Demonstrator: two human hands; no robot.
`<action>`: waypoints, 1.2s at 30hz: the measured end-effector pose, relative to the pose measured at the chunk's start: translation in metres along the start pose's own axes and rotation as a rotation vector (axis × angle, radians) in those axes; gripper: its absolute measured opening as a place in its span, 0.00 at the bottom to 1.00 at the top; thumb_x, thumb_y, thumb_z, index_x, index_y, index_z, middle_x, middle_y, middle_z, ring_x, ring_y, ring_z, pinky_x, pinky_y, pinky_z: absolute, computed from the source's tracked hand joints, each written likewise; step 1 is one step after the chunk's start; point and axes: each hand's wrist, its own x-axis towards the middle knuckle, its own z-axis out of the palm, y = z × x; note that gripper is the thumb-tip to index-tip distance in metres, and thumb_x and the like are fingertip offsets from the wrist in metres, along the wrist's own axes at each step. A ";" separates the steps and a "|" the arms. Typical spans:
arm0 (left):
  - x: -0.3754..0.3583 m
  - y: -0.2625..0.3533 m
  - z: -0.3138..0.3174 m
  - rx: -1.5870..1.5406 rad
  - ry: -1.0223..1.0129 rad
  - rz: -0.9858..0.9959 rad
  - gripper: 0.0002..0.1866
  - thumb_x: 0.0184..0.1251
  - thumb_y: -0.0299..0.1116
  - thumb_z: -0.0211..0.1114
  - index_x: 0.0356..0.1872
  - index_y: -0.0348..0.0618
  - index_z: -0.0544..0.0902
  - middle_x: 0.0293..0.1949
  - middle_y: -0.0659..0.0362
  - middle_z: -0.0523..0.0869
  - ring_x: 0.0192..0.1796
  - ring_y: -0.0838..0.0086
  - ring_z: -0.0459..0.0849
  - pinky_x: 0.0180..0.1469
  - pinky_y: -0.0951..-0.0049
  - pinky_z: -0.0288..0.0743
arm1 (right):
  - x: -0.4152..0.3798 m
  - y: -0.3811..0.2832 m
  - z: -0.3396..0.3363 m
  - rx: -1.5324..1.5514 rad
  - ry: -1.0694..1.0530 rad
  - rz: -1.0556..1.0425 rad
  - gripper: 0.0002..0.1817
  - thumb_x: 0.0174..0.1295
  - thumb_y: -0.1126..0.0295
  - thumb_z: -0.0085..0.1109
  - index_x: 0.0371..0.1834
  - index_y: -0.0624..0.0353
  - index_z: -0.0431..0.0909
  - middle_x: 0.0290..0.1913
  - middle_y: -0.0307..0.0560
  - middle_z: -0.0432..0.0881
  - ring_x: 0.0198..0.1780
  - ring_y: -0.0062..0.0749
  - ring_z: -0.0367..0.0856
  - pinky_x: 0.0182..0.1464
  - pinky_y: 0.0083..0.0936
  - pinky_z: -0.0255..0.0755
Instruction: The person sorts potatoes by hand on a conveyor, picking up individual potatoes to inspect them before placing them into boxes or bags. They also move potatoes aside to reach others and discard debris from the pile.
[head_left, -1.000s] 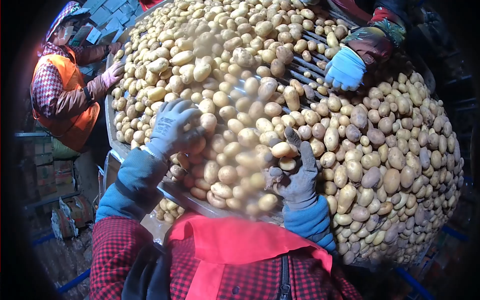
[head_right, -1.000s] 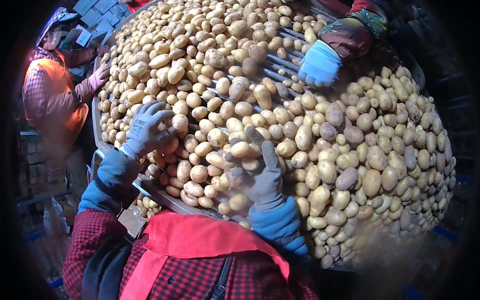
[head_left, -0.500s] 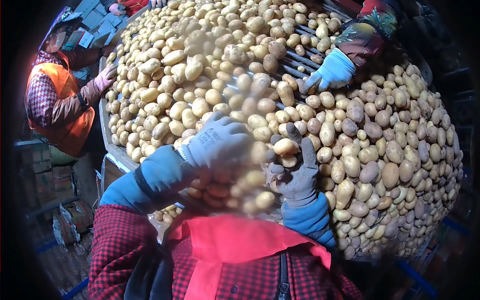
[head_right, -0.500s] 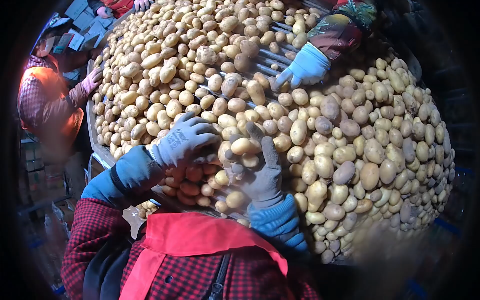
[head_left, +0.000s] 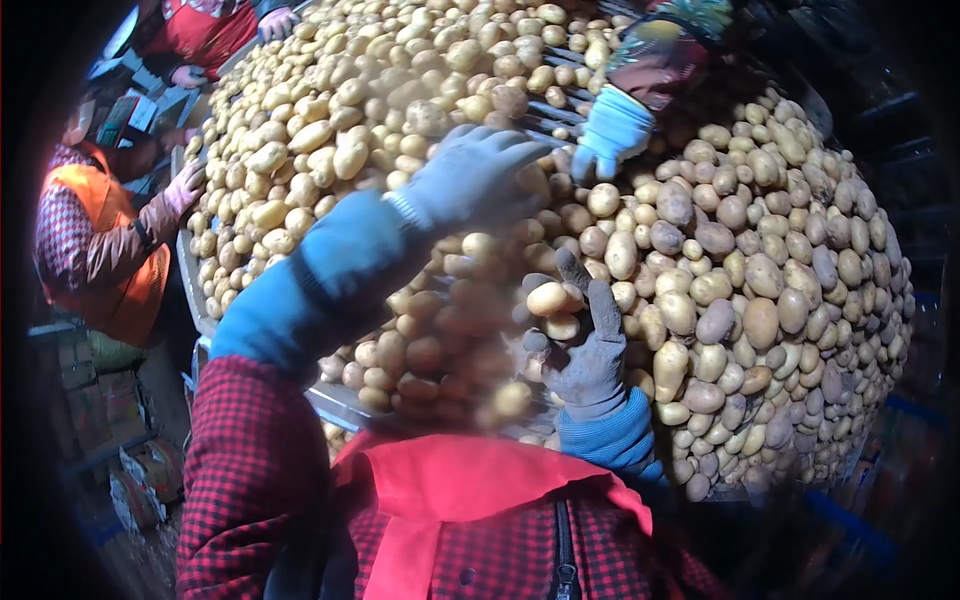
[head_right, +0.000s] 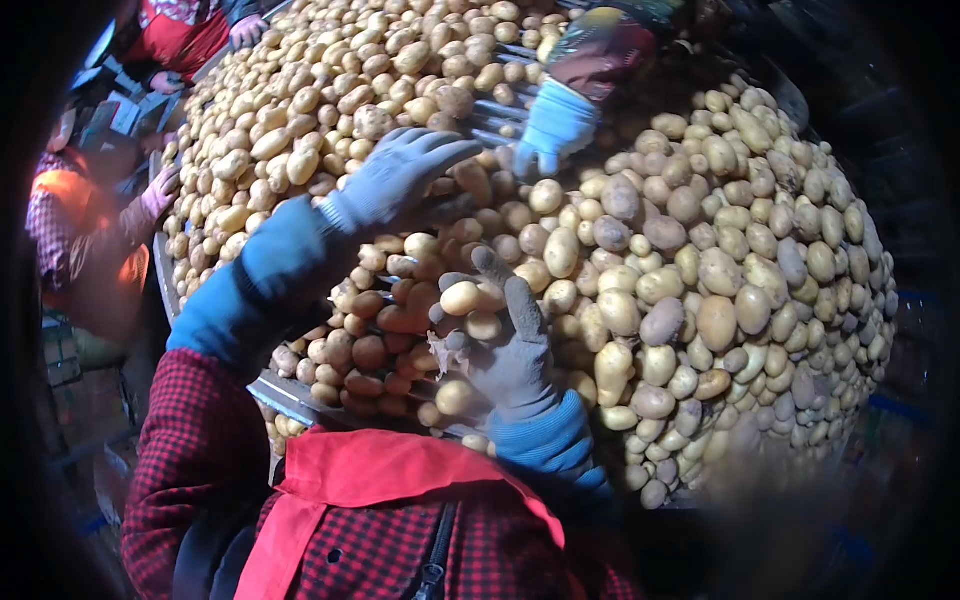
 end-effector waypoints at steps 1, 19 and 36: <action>0.018 -0.018 0.032 0.002 -0.036 -0.033 0.37 0.66 0.51 0.74 0.73 0.49 0.77 0.60 0.49 0.87 0.64 0.51 0.83 0.67 0.51 0.73 | -0.001 -0.001 -0.005 -0.001 -0.001 -0.015 0.38 0.69 0.80 0.66 0.82 0.58 0.62 0.64 0.50 0.81 0.56 0.32 0.85 0.52 0.24 0.86; -0.054 -0.013 0.006 -0.047 -0.296 -0.223 0.08 0.66 0.41 0.71 0.37 0.50 0.91 0.38 0.57 0.87 0.52 0.59 0.84 0.55 0.54 0.77 | 0.003 -0.005 -0.008 0.238 0.135 0.121 0.40 0.65 0.81 0.68 0.80 0.62 0.62 0.63 0.52 0.83 0.58 0.32 0.85 0.54 0.25 0.85; -0.094 -0.007 -0.056 0.344 -0.135 -0.170 0.14 0.66 0.37 0.73 0.52 0.54 0.88 0.40 0.59 0.89 0.47 0.58 0.88 0.49 0.57 0.79 | 0.003 0.003 -0.014 -0.158 0.137 0.035 0.35 0.71 0.71 0.59 0.81 0.59 0.62 0.67 0.50 0.80 0.62 0.34 0.84 0.56 0.27 0.86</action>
